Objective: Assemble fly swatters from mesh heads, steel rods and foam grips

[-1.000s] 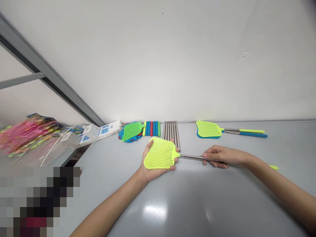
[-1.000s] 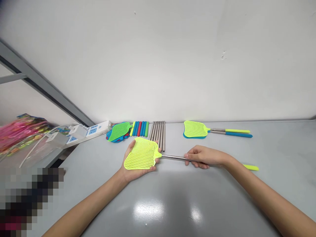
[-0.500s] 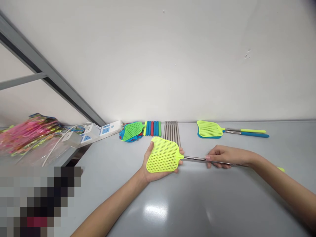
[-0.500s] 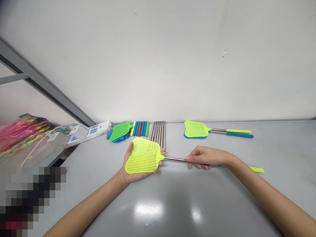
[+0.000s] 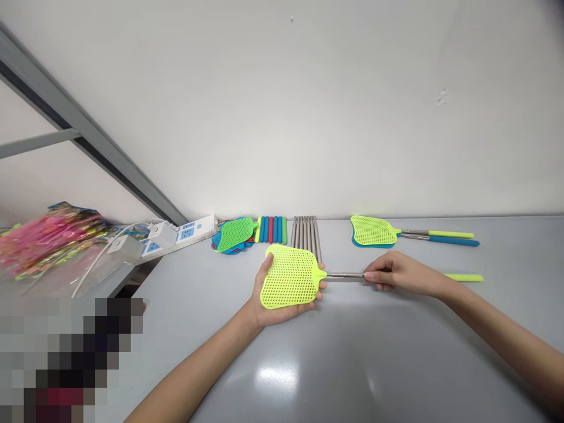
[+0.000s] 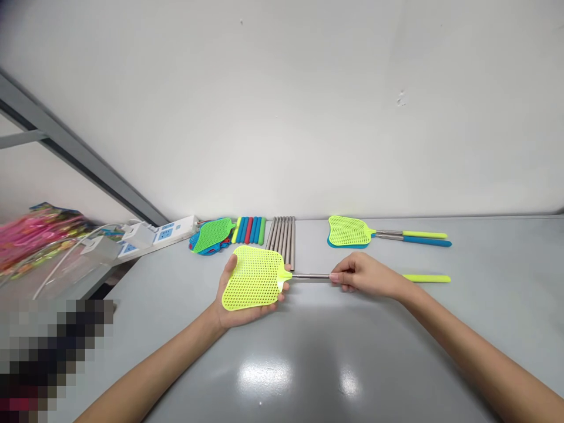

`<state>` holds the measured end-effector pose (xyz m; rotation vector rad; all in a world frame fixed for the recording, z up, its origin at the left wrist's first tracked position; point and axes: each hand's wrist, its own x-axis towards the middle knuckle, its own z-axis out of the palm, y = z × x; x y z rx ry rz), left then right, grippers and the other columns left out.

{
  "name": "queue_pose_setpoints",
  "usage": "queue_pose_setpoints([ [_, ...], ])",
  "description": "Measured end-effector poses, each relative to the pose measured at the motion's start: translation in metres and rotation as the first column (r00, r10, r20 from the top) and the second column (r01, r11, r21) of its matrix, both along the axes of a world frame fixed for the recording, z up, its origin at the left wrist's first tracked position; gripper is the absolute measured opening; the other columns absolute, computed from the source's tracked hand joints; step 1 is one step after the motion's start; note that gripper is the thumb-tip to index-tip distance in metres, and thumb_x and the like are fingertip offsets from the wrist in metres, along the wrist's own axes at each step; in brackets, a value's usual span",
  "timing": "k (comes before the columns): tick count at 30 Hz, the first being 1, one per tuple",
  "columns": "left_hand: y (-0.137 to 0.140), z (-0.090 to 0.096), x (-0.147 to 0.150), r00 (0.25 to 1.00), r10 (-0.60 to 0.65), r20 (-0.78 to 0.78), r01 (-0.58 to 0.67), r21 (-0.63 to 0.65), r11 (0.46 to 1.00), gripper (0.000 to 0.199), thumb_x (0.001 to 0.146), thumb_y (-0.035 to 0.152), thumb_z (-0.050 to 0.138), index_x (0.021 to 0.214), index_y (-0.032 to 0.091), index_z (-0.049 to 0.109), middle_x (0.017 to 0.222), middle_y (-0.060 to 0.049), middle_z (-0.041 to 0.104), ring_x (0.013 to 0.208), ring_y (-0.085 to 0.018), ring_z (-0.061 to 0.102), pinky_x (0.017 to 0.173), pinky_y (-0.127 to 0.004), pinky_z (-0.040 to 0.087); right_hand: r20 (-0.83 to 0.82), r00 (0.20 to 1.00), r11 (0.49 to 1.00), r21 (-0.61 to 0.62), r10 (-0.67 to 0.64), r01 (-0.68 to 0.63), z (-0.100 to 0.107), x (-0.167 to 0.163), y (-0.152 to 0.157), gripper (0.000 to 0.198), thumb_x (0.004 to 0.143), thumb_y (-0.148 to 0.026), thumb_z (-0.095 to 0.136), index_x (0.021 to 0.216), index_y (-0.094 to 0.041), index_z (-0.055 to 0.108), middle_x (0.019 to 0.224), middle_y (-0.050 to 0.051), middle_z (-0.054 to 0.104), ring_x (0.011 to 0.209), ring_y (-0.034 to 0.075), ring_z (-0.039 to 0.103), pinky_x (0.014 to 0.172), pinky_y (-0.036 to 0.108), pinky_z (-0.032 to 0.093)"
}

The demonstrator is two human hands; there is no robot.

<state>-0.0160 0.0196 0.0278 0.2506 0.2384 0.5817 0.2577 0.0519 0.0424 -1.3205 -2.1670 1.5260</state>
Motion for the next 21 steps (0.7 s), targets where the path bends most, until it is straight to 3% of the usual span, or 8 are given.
queue_pose_setpoints([
  [11,-0.004,0.003,0.004,0.995,0.067,-0.067,-0.064,0.055,0.996,0.074,0.062,0.049,0.044,0.118,0.002,0.036,0.090,-0.016,0.050,0.082,-0.025,0.049,0.075,-0.033,0.034,-0.001,1.000,0.999,-0.043,0.018,-0.018,-0.005,-0.007,-0.004,0.032,0.078,-0.040,0.045,0.064,-0.014,0.058,0.049,-0.004,0.039,0.047,0.008,0.030,0.048,0.022,0.022],
  [18,-0.008,0.003,0.010,0.988,0.141,-0.068,-0.132,0.122,0.984,0.060,0.062,0.042,0.040,0.111,0.007,0.044,0.112,-0.017,0.043,0.088,-0.029,0.046,0.072,-0.037,0.035,-0.144,0.990,0.943,-0.330,-0.005,-0.043,-0.008,-0.007,-0.005,0.032,0.077,-0.038,0.048,0.061,-0.012,0.057,0.043,-0.006,0.033,0.041,0.006,0.022,0.042,0.022,0.015],
  [21,-0.008,0.004,0.011,0.988,0.135,-0.077,-0.124,0.139,0.982,0.058,0.062,0.041,0.041,0.108,0.008,0.046,0.113,-0.017,0.043,0.088,-0.029,0.046,0.072,-0.038,0.035,-0.152,0.988,0.919,-0.391,-0.014,-0.047,-0.009,-0.007,-0.005,0.033,0.077,-0.039,0.049,0.060,-0.011,0.057,0.040,-0.007,0.030,0.039,0.005,0.018,0.040,0.023,0.010],
])
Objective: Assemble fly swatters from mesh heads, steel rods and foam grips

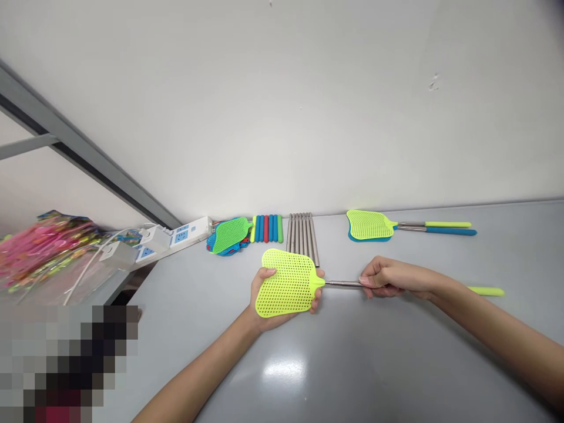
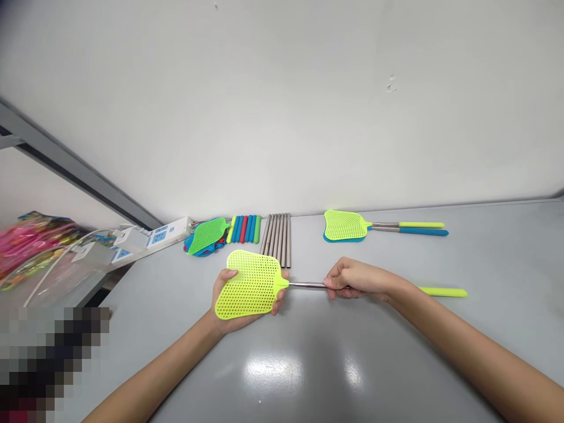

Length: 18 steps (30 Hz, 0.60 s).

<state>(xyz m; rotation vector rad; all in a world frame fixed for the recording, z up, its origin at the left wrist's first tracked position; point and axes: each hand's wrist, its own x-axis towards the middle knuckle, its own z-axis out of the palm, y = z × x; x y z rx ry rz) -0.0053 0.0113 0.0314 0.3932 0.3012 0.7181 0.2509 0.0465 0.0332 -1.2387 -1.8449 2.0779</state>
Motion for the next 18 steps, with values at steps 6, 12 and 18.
queue_pose_setpoints([
  [6,0.0001,0.0013,0.0005,1.000,-0.014,-0.012,0.015,0.017,1.000,0.056,0.062,0.041,0.041,0.107,0.009,0.047,0.115,-0.017,0.043,0.091,-0.030,0.046,0.075,-0.039,0.034,-0.026,0.999,0.997,-0.067,0.022,-0.024,-0.0015,-0.0002,0.0003,0.032,0.077,-0.038,0.049,0.058,-0.012,0.053,0.037,-0.008,0.026,0.037,0.004,0.015,0.038,0.022,0.008],
  [12,-0.0015,-0.0028,0.0004,0.997,-0.073,-0.033,0.074,0.046,0.996,0.070,0.061,0.043,0.040,0.116,0.000,0.041,0.100,-0.021,0.049,0.088,-0.029,0.046,0.073,-0.037,0.033,-0.033,0.998,0.976,-0.209,0.049,-0.055,-0.0056,-0.0026,-0.0015,0.029,0.078,-0.036,0.046,0.059,-0.014,0.049,0.037,-0.009,0.025,0.035,0.004,0.013,0.035,0.021,0.007],
  [18,0.0033,-0.0037,-0.0024,0.991,-0.124,-0.054,0.123,-0.009,0.992,0.079,0.064,0.051,0.038,0.128,0.006,0.027,0.091,-0.018,0.052,0.080,-0.027,0.050,0.073,-0.035,0.031,-0.036,0.999,0.978,-0.203,0.037,-0.043,-0.0048,-0.0050,-0.0036,0.027,0.080,-0.036,0.043,0.070,-0.014,0.054,0.038,-0.009,0.026,0.036,0.004,0.013,0.034,0.021,0.007],
])
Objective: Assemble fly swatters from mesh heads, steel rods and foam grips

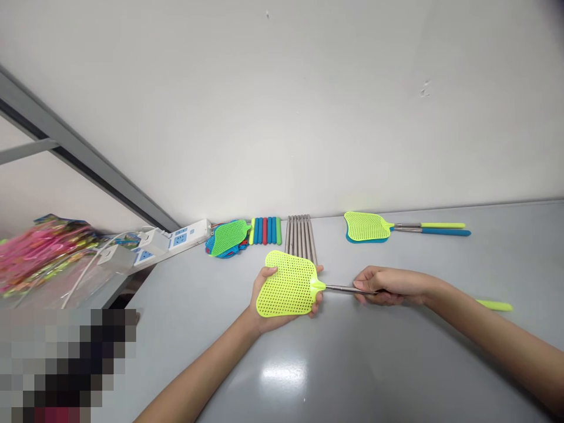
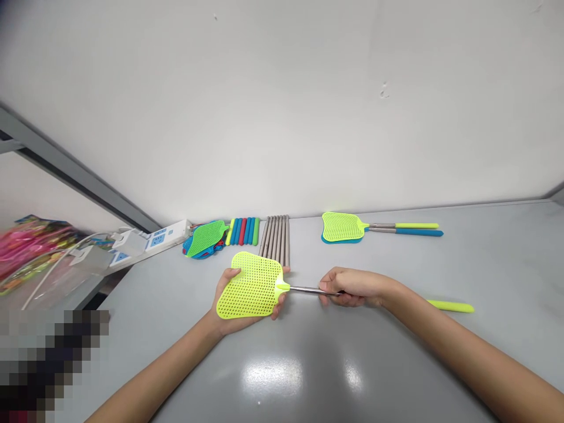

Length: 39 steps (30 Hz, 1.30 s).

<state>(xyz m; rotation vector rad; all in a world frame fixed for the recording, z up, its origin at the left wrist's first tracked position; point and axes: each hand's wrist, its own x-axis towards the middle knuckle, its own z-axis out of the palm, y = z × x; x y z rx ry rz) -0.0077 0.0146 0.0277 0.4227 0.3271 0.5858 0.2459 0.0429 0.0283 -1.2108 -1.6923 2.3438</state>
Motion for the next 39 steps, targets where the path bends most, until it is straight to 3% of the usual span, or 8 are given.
queue_pose_setpoints([
  [11,0.003,0.001,-0.001,1.000,-0.009,0.005,0.009,-0.045,0.999,0.073,0.068,0.055,0.035,0.127,0.012,0.029,0.097,-0.018,0.049,0.081,-0.029,0.051,0.067,-0.033,0.032,0.104,0.994,0.960,0.275,0.023,-0.051,0.012,0.006,0.004,0.041,0.080,-0.051,0.040,0.081,-0.013,0.056,0.054,-0.001,0.050,0.042,0.006,0.032,0.040,0.019,0.025],
  [18,0.004,0.000,-0.001,1.000,-0.012,0.002,0.012,-0.065,0.998,0.078,0.070,0.062,0.031,0.129,0.010,0.027,0.101,-0.019,0.048,0.081,-0.029,0.052,0.066,-0.033,0.034,0.134,0.989,0.934,0.341,0.064,-0.107,0.019,0.014,0.005,0.040,0.080,-0.053,0.038,0.070,-0.016,0.048,0.067,0.002,0.055,0.051,0.008,0.044,0.051,0.021,0.037],
  [28,0.004,-0.001,-0.004,0.999,0.028,0.033,-0.026,-0.067,0.997,0.072,0.074,0.060,0.026,0.127,0.011,0.033,0.117,-0.015,0.043,0.083,-0.031,0.053,0.065,-0.036,0.040,0.197,0.974,0.911,0.371,0.112,-0.180,0.016,0.016,0.007,0.045,0.080,-0.056,0.036,0.087,-0.016,0.056,0.063,0.000,0.050,0.049,0.008,0.039,0.048,0.020,0.032],
  [35,0.005,0.003,-0.004,0.998,0.051,0.043,-0.048,-0.051,0.998,0.067,0.074,0.056,0.034,0.123,0.011,0.036,0.121,-0.016,0.042,0.081,-0.028,0.055,0.065,-0.035,0.041,0.224,0.967,0.910,0.366,0.118,-0.195,0.018,0.019,0.009,0.040,0.075,-0.055,0.048,0.082,-0.017,0.054,0.064,-0.001,0.050,0.052,0.009,0.040,0.049,0.020,0.033],
  [39,0.006,0.003,-0.004,0.990,0.138,0.042,-0.136,-0.054,0.989,0.066,0.073,0.055,0.036,0.122,0.010,0.038,0.119,-0.015,0.044,0.080,-0.027,0.055,0.068,-0.036,0.042,0.246,0.969,0.850,0.515,-0.022,-0.111,0.016,0.021,0.015,0.036,0.073,-0.052,0.052,0.085,-0.018,0.054,0.062,-0.002,0.047,0.054,0.010,0.040,0.049,0.021,0.032],
])
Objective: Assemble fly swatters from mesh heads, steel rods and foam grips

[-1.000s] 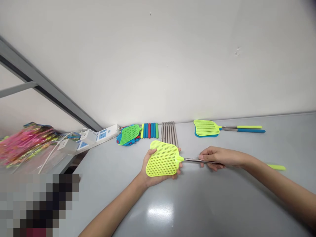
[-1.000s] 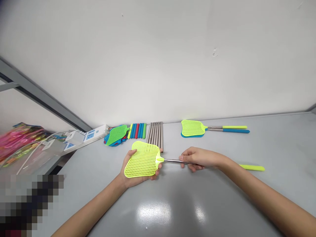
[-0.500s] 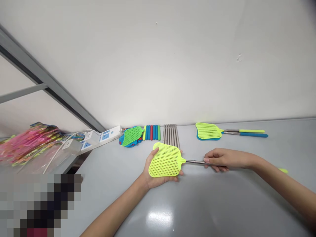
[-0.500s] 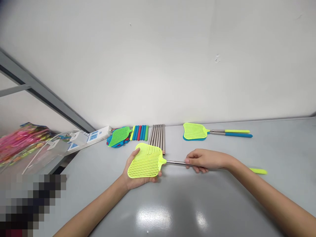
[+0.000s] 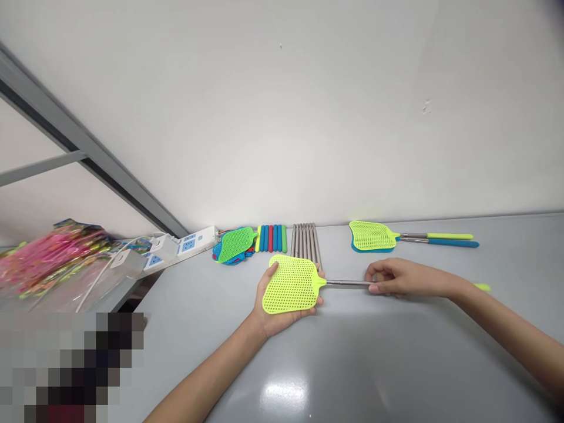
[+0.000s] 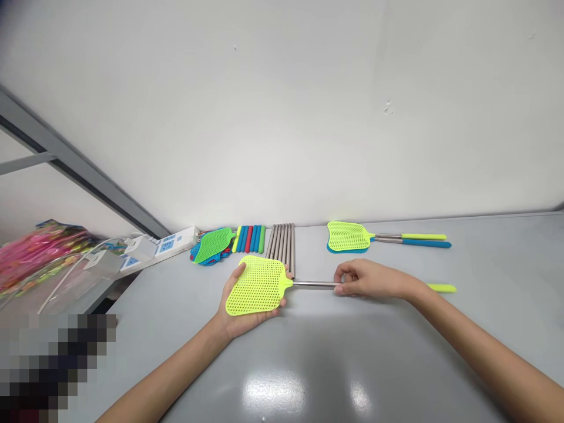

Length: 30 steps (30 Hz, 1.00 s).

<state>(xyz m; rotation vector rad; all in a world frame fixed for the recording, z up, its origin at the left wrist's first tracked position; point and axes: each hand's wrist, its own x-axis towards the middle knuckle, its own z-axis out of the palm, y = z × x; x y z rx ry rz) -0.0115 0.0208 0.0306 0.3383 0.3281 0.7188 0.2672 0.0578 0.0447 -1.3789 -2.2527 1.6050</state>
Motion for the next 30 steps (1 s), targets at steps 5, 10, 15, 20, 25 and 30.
queue_pose_setpoints([
  [5,0.001,-0.001,-0.001,0.996,0.090,0.007,-0.090,-0.031,0.995,0.066,0.072,0.053,0.041,0.122,0.009,0.037,0.113,-0.016,0.048,0.079,-0.024,0.054,0.071,-0.036,0.041,-0.002,0.995,0.976,0.193,-0.099,0.097,-0.005,-0.008,0.001,0.030,0.079,-0.044,0.044,0.069,-0.017,0.053,0.060,-0.002,0.045,0.055,0.011,0.039,0.049,0.022,0.029],
  [10,0.002,-0.004,-0.005,0.996,0.086,0.033,-0.083,-0.083,0.993,0.066,0.071,0.048,0.043,0.123,0.007,0.036,0.109,-0.015,0.050,0.077,-0.022,0.053,0.071,-0.033,0.041,-0.007,0.995,0.972,0.214,-0.102,0.101,-0.012,-0.016,-0.004,0.032,0.079,-0.043,0.040,0.065,-0.017,0.053,0.055,-0.003,0.038,0.052,0.010,0.032,0.048,0.022,0.025],
  [15,0.003,-0.007,-0.008,0.997,0.066,0.028,-0.063,-0.104,0.993,0.067,0.070,0.046,0.042,0.124,0.007,0.034,0.107,-0.015,0.050,0.078,-0.022,0.052,0.072,-0.032,0.041,-0.035,0.993,0.981,0.159,-0.111,0.115,-0.018,-0.018,-0.006,0.034,0.078,-0.044,0.041,0.065,-0.015,0.054,0.052,-0.004,0.033,0.048,0.009,0.028,0.047,0.022,0.023],
  [20,0.003,-0.007,-0.010,0.997,0.070,0.014,-0.069,-0.094,0.993,0.067,0.070,0.045,0.042,0.124,0.005,0.034,0.107,-0.015,0.049,0.080,-0.023,0.052,0.075,-0.033,0.041,-0.041,0.992,0.989,0.085,-0.120,0.123,-0.021,-0.020,-0.007,0.034,0.078,-0.043,0.041,0.065,-0.015,0.055,0.051,-0.004,0.031,0.047,0.009,0.026,0.046,0.021,0.023],
  [25,0.001,-0.006,-0.010,0.998,0.069,0.012,-0.068,-0.097,0.993,0.067,0.070,0.044,0.042,0.123,0.004,0.034,0.105,-0.016,0.049,0.083,-0.024,0.052,0.077,-0.035,0.040,-0.031,0.991,0.990,0.061,-0.127,0.129,-0.024,-0.022,-0.009,0.034,0.077,-0.044,0.042,0.064,-0.015,0.054,0.049,-0.005,0.028,0.046,0.008,0.025,0.044,0.021,0.021],
  [30,0.000,-0.006,-0.009,0.995,0.098,0.016,-0.095,-0.118,0.988,0.067,0.069,0.043,0.044,0.122,0.003,0.035,0.102,-0.016,0.050,0.087,-0.026,0.051,0.084,-0.038,0.036,-0.033,0.992,0.991,0.036,-0.124,0.126,-0.025,-0.025,-0.010,0.035,0.077,-0.044,0.041,0.062,-0.015,0.053,0.049,-0.005,0.028,0.045,0.008,0.025,0.044,0.021,0.020],
])
